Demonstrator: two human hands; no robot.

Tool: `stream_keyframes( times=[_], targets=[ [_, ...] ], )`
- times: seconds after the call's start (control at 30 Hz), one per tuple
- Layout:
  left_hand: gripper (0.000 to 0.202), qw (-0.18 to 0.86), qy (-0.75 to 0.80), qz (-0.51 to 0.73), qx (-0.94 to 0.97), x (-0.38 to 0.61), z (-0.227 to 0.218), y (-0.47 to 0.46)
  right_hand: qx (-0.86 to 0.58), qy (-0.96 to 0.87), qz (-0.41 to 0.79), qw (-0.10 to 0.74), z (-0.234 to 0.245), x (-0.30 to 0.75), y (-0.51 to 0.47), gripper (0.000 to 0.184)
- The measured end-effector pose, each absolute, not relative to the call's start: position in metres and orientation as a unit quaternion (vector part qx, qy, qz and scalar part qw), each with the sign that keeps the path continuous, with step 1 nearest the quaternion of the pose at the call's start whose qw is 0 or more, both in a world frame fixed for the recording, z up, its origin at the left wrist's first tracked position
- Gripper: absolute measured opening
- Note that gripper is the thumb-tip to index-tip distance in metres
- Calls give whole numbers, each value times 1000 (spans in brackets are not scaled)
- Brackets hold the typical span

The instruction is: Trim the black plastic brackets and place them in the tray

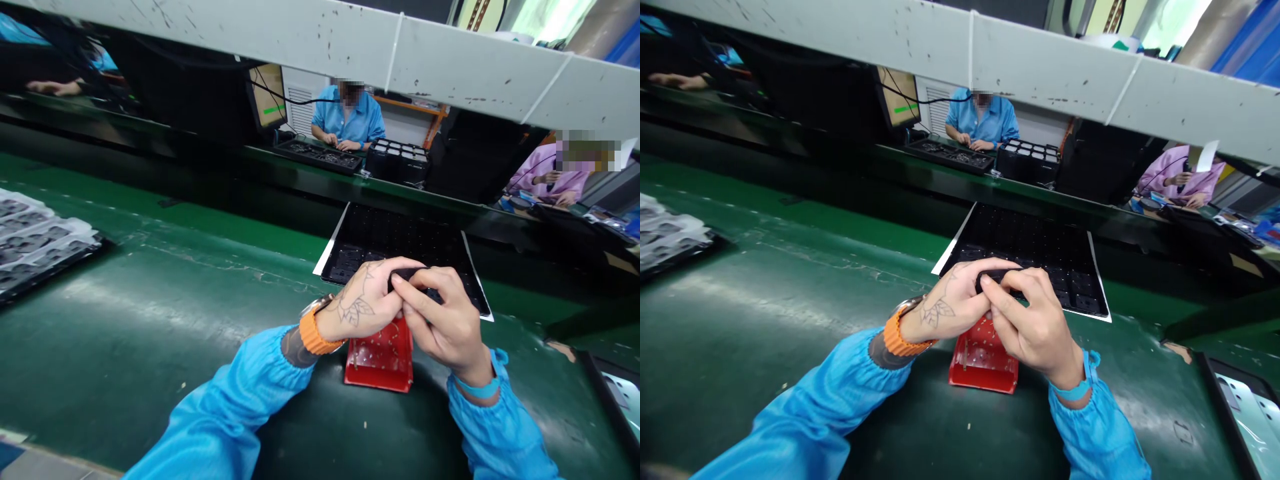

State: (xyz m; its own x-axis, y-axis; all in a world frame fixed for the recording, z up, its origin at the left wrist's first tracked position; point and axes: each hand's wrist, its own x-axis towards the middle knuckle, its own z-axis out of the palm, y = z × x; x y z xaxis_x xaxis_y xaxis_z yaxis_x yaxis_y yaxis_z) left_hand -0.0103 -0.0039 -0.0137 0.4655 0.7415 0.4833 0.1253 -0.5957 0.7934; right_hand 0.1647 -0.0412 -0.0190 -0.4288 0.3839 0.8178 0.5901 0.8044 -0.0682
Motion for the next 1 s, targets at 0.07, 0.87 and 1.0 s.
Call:
stream_keyframes(
  times=[0.07, 0.87, 1.0],
  targets=[
    [54, 361, 276, 432, 779, -10, -13, -5, -290, -838, -114, 448, -18, 165, -42, 50],
    [50, 367, 278, 430, 777, -10, -9, -10, -290, -830, -107, 464, -16, 161, -47, 45],
    [52, 355, 277, 429, 783, -11, -9, -11, -287, -832, -109, 462, -16, 161, -46, 46]
  ],
)
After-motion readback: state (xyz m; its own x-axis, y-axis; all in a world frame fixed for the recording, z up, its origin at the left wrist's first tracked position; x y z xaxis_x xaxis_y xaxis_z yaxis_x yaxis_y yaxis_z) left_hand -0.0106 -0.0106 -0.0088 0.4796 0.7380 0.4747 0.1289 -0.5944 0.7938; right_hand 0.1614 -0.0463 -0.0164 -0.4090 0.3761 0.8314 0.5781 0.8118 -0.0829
